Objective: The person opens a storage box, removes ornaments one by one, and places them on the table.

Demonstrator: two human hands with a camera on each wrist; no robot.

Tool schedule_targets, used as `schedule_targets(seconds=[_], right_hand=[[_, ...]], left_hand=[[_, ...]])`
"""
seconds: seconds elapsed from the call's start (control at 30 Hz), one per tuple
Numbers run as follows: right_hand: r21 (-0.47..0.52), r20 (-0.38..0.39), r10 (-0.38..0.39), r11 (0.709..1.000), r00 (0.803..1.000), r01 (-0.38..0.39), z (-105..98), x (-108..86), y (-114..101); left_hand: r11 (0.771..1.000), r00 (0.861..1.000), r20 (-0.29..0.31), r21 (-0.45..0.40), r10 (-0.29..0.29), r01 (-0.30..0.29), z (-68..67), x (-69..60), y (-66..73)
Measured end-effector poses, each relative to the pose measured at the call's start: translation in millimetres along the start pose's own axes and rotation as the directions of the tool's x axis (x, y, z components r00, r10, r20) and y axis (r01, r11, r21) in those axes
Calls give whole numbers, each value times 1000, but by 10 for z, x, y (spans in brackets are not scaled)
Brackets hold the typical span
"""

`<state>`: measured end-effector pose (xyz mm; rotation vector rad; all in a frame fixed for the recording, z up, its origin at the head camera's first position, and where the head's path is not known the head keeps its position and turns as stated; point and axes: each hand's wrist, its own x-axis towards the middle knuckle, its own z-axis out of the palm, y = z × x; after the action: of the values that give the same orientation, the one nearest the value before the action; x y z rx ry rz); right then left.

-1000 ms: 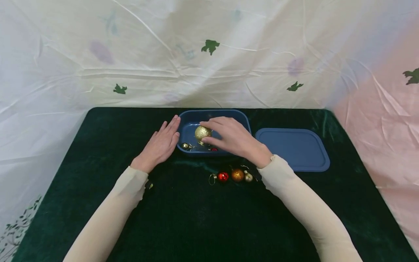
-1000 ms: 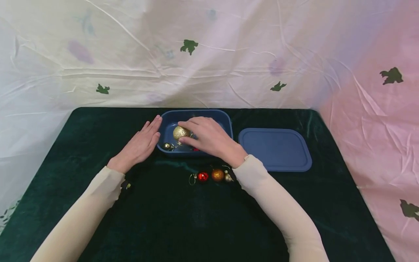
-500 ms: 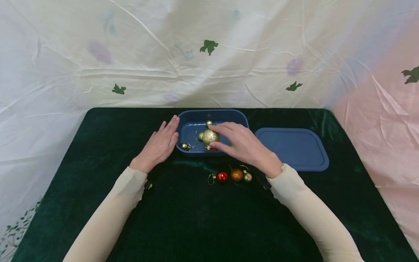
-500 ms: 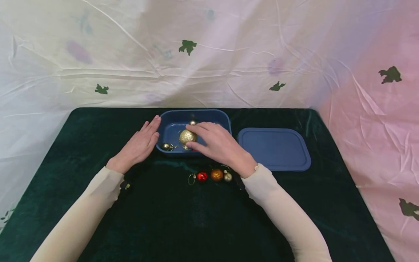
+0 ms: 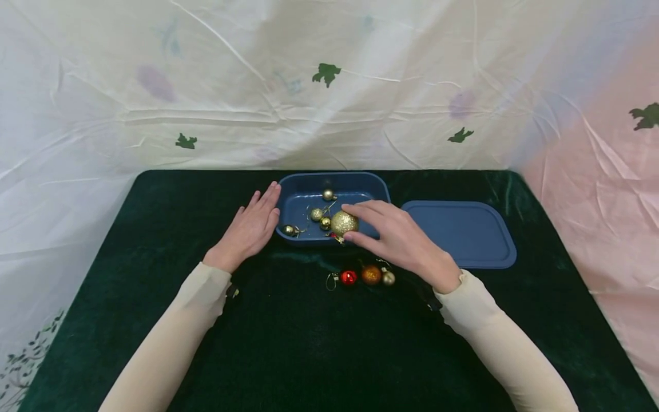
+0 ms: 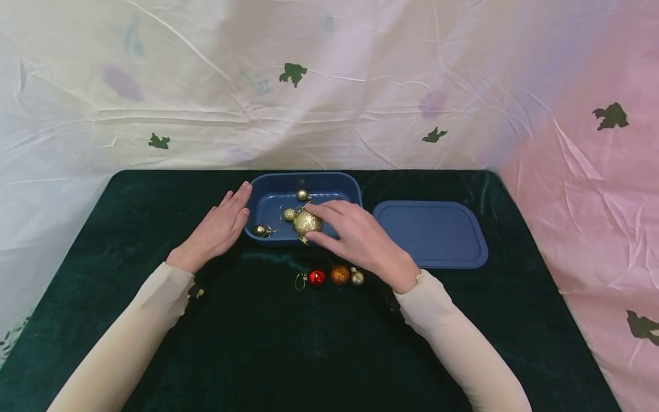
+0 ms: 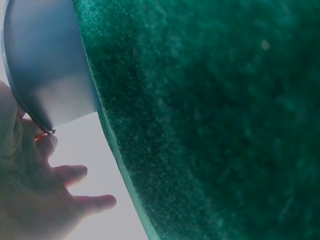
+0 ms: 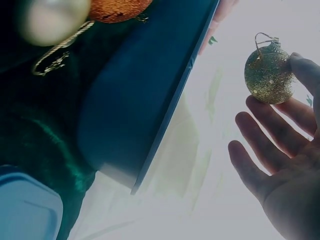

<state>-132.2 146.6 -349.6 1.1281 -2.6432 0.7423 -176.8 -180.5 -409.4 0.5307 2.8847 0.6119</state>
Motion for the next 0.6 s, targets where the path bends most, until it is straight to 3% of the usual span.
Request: schedule_targets(seconds=[0.6], right_hand=[[-51, -21, 42, 998, 999, -43, -107, -349, 61]], left_hand=[[1000, 1000, 7, 17, -11, 11, 0, 14, 0]])
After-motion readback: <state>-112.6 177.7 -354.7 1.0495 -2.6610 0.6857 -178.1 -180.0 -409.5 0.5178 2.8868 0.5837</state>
